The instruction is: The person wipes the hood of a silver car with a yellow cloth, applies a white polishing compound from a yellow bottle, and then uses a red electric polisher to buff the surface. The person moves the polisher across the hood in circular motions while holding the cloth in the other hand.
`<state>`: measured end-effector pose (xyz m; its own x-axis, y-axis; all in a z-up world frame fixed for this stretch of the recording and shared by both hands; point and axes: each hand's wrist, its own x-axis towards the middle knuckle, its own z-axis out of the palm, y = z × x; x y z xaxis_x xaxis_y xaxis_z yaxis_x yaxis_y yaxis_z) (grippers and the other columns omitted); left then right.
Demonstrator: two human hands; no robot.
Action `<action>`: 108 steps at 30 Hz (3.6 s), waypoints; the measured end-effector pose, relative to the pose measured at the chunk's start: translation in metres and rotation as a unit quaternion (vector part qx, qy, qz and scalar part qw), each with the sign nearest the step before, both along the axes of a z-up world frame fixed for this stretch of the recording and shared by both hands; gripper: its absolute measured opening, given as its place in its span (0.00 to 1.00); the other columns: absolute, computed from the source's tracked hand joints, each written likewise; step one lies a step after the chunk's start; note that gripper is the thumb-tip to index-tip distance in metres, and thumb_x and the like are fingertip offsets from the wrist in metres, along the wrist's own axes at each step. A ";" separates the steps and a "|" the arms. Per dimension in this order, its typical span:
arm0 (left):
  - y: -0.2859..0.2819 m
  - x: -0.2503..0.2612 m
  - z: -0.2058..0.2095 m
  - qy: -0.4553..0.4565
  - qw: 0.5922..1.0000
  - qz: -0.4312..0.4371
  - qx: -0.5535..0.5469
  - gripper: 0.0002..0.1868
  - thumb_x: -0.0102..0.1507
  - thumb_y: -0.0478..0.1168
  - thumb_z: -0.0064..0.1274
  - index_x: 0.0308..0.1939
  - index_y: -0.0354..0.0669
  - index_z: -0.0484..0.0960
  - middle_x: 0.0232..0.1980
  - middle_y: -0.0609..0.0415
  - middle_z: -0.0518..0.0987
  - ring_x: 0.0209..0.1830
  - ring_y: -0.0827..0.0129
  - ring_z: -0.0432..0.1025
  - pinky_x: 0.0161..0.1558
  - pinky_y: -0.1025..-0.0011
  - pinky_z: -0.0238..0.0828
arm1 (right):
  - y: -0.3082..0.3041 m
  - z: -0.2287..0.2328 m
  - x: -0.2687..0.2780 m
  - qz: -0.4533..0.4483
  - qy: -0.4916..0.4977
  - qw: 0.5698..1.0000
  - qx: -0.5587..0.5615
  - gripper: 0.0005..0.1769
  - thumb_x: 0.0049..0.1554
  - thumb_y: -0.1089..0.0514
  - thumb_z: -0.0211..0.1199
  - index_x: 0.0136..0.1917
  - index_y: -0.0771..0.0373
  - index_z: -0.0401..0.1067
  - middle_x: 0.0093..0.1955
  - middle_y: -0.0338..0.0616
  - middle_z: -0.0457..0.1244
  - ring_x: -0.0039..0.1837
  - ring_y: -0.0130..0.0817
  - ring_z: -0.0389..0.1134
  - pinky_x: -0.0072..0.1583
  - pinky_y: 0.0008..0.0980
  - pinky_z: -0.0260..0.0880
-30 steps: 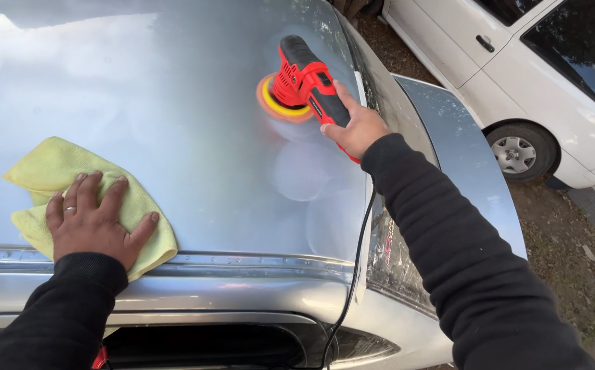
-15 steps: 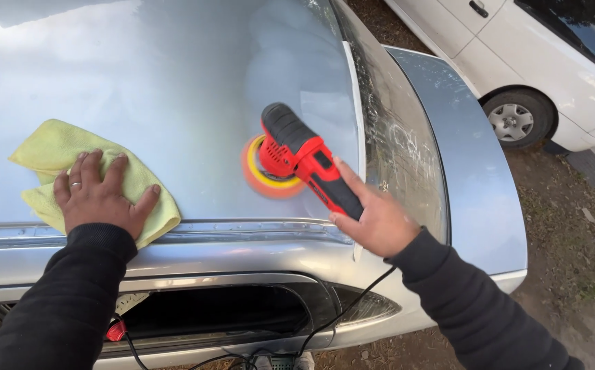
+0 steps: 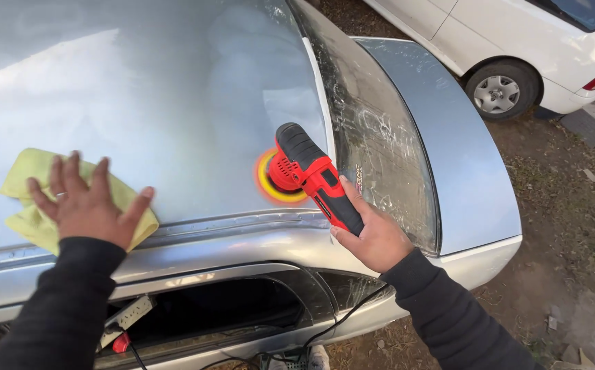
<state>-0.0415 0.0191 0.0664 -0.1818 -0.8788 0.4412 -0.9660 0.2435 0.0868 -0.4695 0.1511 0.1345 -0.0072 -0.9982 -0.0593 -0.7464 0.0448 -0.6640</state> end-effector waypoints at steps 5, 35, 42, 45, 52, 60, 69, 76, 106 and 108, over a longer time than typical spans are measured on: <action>0.014 -0.157 0.059 0.295 0.909 -0.244 0.166 0.43 0.59 0.59 0.62 0.69 0.34 0.68 0.68 0.34 0.70 0.71 0.45 0.64 0.68 0.55 0.60 | -0.003 0.010 0.010 -0.023 -0.015 0.999 0.030 0.55 0.51 0.48 0.67 0.83 0.47 0.41 0.55 0.59 0.68 0.55 0.52 0.73 0.59 0.39 0.70; -0.001 -0.217 0.035 0.514 0.819 -0.188 0.173 0.35 0.55 0.36 0.68 0.64 0.46 0.69 0.53 0.49 0.69 0.49 0.64 0.72 0.51 0.66 0.76 | 0.058 -0.057 0.030 -0.087 -0.430 0.854 0.280 0.26 0.59 0.52 0.67 0.59 0.78 0.67 0.28 0.48 0.67 0.21 0.25 0.60 0.24 0.26 0.58; -0.012 -0.190 0.046 0.649 0.665 -0.229 0.289 0.32 0.57 0.31 0.61 0.63 0.46 0.66 0.40 0.53 0.79 0.36 0.68 0.77 0.42 0.70 0.80 | 0.046 -0.025 0.063 -0.011 -0.549 0.805 0.225 0.31 0.63 0.49 0.53 0.75 0.63 0.54 0.39 0.50 0.68 0.22 0.22 0.57 0.26 0.22 0.56; -0.019 -0.177 0.037 0.647 0.666 -0.243 0.282 0.32 0.57 0.29 0.61 0.64 0.46 0.66 0.43 0.53 0.76 0.39 0.69 0.76 0.44 0.69 0.80 | 0.043 -0.023 0.070 0.006 -0.585 0.776 0.236 0.37 0.63 0.53 0.52 0.81 0.56 0.45 0.41 0.50 0.66 0.23 0.21 0.55 0.27 0.22 0.56; -0.017 -0.182 0.034 0.629 0.680 -0.241 0.289 0.33 0.57 0.30 0.61 0.64 0.47 0.66 0.45 0.54 0.74 0.40 0.72 0.74 0.45 0.70 0.79 | 0.050 -0.028 0.065 0.016 -0.587 0.774 0.236 0.37 0.65 0.52 0.51 0.83 0.58 0.44 0.40 0.48 0.64 0.25 0.19 0.52 0.29 0.21 0.56; -0.016 -0.212 0.024 0.613 0.679 -0.271 0.299 0.34 0.57 0.30 0.63 0.64 0.47 0.66 0.44 0.55 0.75 0.42 0.73 0.74 0.47 0.70 0.78 | 0.063 -0.040 0.043 -0.004 -0.602 0.764 0.233 0.35 0.66 0.51 0.51 0.81 0.60 0.46 0.39 0.49 0.64 0.24 0.19 0.52 0.29 0.21 0.55; -0.014 -0.251 0.024 0.588 0.683 -0.275 0.336 0.33 0.56 0.31 0.63 0.63 0.47 0.66 0.41 0.56 0.76 0.39 0.72 0.75 0.45 0.70 0.78 | 0.076 -0.056 0.020 -0.047 -0.636 0.730 0.245 0.36 0.66 0.48 0.50 0.83 0.54 0.44 0.38 0.49 0.64 0.24 0.19 0.52 0.29 0.21 0.55; -0.012 -0.277 0.027 0.561 0.689 -0.273 0.368 0.34 0.56 0.31 0.63 0.63 0.47 0.65 0.41 0.55 0.78 0.39 0.72 0.78 0.44 0.70 0.79 | 0.083 -0.064 0.008 -0.054 -0.665 0.705 0.241 0.37 0.66 0.48 0.49 0.84 0.53 0.42 0.39 0.50 0.64 0.24 0.20 0.52 0.29 0.21 0.56; -0.068 -0.312 0.015 0.532 0.701 -0.282 0.383 0.32 0.56 0.31 0.62 0.63 0.47 0.68 0.43 0.56 0.75 0.38 0.73 0.75 0.44 0.70 0.78 | 0.044 -0.065 -0.009 -0.091 -0.697 0.673 0.230 0.27 0.66 0.47 0.50 0.74 0.59 0.55 0.37 0.49 0.64 0.23 0.19 0.52 0.27 0.21 0.52; -0.076 -0.313 0.012 0.521 0.710 -0.291 0.374 0.32 0.57 0.30 0.62 0.63 0.47 0.68 0.43 0.56 0.75 0.40 0.73 0.74 0.45 0.71 0.77 | 0.038 -0.070 -0.008 -0.094 -0.698 0.674 0.223 0.27 0.66 0.47 0.50 0.73 0.60 0.56 0.38 0.49 0.64 0.23 0.20 0.52 0.27 0.21 0.52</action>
